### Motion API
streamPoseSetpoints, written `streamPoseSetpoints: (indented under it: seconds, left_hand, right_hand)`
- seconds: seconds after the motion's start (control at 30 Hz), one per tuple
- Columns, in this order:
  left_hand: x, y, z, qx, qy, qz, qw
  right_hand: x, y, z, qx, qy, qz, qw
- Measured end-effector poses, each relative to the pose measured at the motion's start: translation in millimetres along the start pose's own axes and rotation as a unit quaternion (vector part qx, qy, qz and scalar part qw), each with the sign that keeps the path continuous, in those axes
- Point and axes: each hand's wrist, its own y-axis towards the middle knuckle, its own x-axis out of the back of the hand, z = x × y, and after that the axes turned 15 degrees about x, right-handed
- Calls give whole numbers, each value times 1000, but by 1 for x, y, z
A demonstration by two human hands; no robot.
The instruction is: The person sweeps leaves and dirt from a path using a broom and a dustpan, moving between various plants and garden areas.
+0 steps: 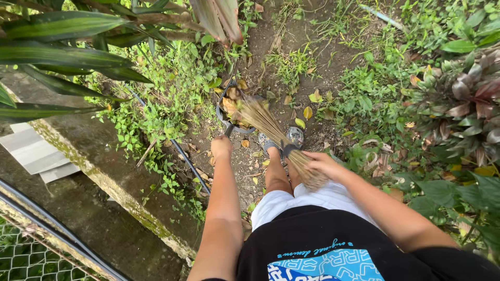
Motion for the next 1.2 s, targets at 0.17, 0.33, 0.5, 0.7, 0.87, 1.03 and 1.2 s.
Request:
streamPoseSetpoints:
  seconds: [0.17,0.33,0.5,0.7,0.87,1.03,1.2]
  left_hand:
    - [-7,-1,-5,-22,1,-34,999]
    - [1,-5,-7,-17,20,-52,998]
    - [14,-8,12,40,-35,25,998]
    - [12,6,26,27,-31,-12,999]
    - [35,16,30,55,-70,61,994]
    - [72,18,68,37,-188,167,967]
    - [123,29,90,-61,55,55,995]
  right_hand:
    - [41,-5,73,162,-93,-26,982]
    - [50,143,148,222,-184,-100,952]
    - [15,190,101,32,-361,-57,930]
    - [0,51,-64,44,-135,46,989]
    - [22,-73,-34,-39,266,-9,963]
    - [-18,-122,-12,-35,295,-119,948]
    - [-83,-79,-72,119,256,-366,887]
